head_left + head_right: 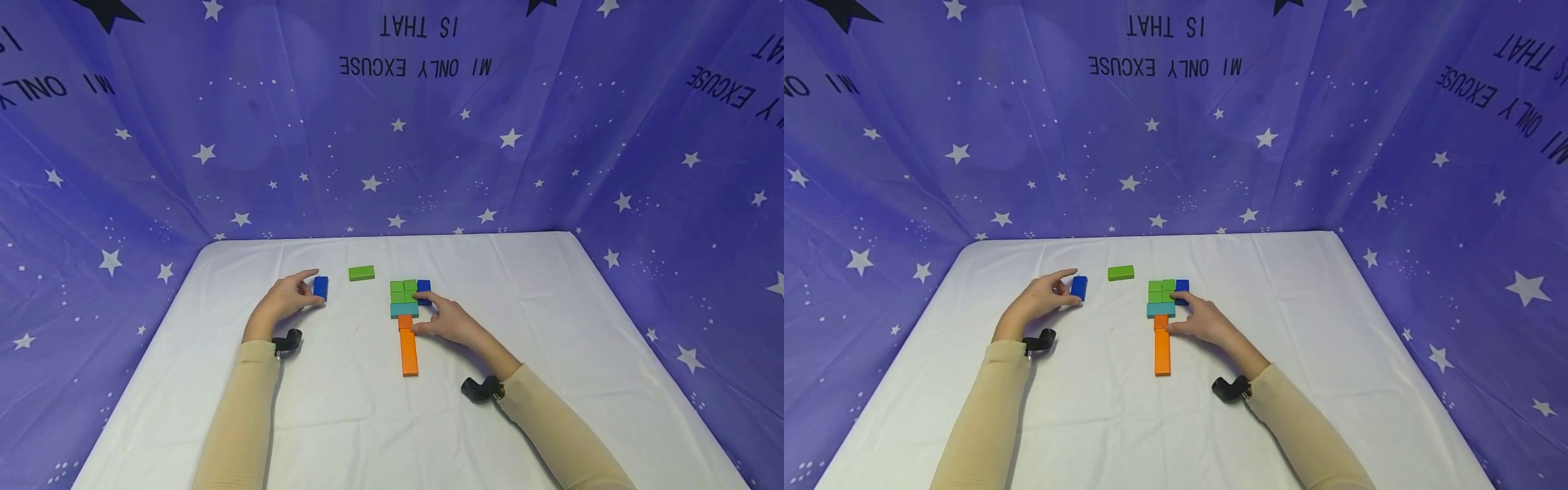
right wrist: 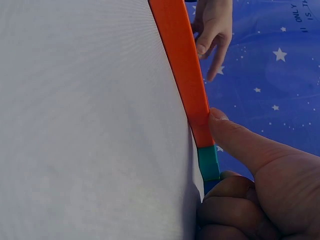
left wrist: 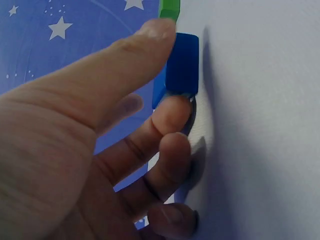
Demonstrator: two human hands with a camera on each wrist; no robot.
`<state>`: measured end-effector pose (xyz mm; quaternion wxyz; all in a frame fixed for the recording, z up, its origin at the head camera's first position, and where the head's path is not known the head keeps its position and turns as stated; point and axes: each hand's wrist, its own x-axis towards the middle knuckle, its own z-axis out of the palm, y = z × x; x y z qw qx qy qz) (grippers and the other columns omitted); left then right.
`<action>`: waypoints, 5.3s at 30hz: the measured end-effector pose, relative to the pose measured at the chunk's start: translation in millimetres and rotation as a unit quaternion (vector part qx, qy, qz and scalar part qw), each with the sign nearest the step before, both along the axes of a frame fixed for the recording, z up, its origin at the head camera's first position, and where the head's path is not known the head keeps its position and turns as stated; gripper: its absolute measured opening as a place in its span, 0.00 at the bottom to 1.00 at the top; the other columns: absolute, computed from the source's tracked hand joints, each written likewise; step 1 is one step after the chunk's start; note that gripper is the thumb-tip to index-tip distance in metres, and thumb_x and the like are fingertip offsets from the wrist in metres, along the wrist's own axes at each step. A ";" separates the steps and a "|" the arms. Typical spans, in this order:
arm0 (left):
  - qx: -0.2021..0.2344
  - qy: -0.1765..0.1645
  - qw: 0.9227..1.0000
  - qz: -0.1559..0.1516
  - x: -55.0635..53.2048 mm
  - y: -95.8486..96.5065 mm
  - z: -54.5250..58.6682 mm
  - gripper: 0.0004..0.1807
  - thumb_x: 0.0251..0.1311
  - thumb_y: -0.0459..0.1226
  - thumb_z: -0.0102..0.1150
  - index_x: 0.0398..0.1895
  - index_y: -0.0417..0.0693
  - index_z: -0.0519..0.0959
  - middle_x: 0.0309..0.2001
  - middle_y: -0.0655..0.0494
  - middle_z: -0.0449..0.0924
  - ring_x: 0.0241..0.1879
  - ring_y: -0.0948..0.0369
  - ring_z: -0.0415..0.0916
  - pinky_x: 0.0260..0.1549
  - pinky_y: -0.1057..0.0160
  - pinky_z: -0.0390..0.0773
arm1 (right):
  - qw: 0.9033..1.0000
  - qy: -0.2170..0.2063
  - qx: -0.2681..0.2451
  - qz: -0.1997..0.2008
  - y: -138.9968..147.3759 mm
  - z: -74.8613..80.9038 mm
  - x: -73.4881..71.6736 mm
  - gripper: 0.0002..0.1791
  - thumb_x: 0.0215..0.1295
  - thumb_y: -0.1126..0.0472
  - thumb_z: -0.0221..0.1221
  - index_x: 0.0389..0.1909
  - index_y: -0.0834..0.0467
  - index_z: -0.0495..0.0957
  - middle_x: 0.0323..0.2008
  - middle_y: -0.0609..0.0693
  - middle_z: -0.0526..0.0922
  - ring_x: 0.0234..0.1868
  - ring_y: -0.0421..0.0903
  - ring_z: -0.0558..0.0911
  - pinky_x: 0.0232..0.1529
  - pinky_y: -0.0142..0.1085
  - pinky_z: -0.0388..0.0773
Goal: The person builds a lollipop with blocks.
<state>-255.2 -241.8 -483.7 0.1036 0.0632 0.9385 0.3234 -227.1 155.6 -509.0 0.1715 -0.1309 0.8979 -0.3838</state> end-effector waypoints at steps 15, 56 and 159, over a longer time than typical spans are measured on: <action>0.008 0.001 1.000 0.008 -2.9 -1.1 -7.0 0.41 0.61 0.42 0.74 0.77 0.49 0.70 0.38 0.54 0.81 0.38 0.57 0.74 0.46 0.57 0.70 | 1.000 -0.001 0.003 0.002 -0.2 2.4 0.4 0.48 0.58 0.43 0.77 0.79 0.44 0.68 0.27 0.45 0.64 0.27 0.44 0.62 0.33 0.40 0.60; 0.096 0.042 0.994 -0.026 2.3 60.5 8.5 0.39 0.58 0.40 0.77 0.73 0.46 0.75 0.33 0.56 0.82 0.30 0.59 0.73 0.35 0.61 0.72 | 1.000 -0.002 0.003 0.002 0.1 0.3 0.4 0.48 0.59 0.42 0.76 0.79 0.44 0.68 0.26 0.45 0.62 0.25 0.44 0.61 0.33 0.40 0.60; 0.086 0.056 0.993 0.062 -19.9 82.1 -14.5 0.35 0.65 0.44 0.73 0.74 0.48 0.76 0.32 0.54 0.81 0.26 0.61 0.70 0.30 0.62 0.71 | 1.000 -0.004 0.012 0.002 1.0 -0.1 -0.9 0.47 0.59 0.41 0.76 0.79 0.42 0.68 0.42 0.57 0.81 0.32 0.45 0.73 0.39 0.40 0.68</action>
